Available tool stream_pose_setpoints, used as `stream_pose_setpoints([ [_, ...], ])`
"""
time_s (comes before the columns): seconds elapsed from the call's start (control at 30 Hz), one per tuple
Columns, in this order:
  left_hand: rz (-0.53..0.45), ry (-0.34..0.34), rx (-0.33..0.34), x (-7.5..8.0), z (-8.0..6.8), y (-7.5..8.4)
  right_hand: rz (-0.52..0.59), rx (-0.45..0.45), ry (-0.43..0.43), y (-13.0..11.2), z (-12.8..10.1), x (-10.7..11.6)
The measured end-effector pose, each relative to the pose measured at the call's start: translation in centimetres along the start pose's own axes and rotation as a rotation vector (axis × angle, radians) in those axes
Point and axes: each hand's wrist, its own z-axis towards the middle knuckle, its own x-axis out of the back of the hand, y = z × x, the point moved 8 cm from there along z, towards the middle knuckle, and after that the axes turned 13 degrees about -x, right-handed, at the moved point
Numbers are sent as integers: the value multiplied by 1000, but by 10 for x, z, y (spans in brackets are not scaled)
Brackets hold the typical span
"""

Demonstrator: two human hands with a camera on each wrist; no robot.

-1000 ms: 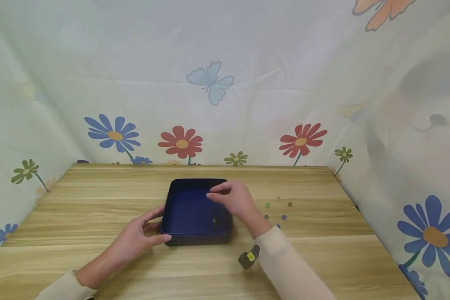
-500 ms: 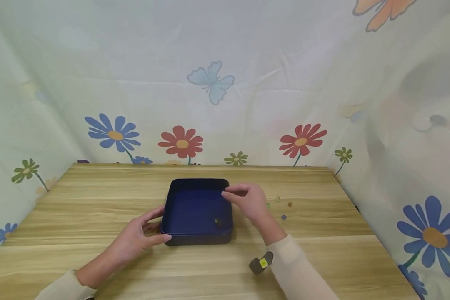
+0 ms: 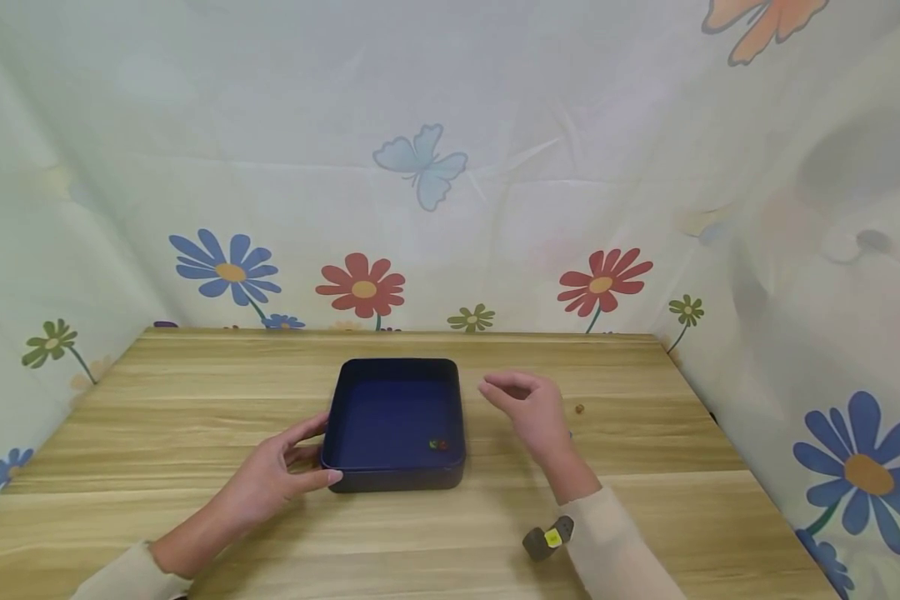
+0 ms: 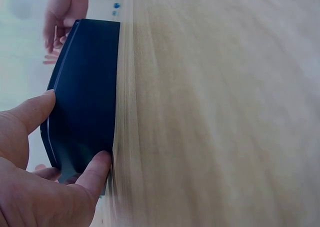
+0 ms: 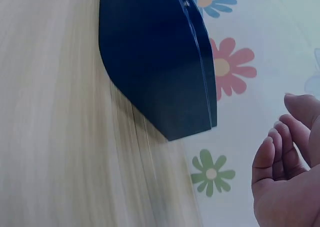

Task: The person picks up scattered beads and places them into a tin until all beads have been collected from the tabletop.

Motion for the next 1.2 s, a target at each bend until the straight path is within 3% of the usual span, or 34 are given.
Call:
stream_pose_setpoints([
  [0.53, 5, 3, -8, 0, 0, 2, 67, 14, 120, 14, 1, 45],
  [1.2, 1, 7, -11, 0, -2, 1, -69, -66, 281, 43, 6, 93],
])
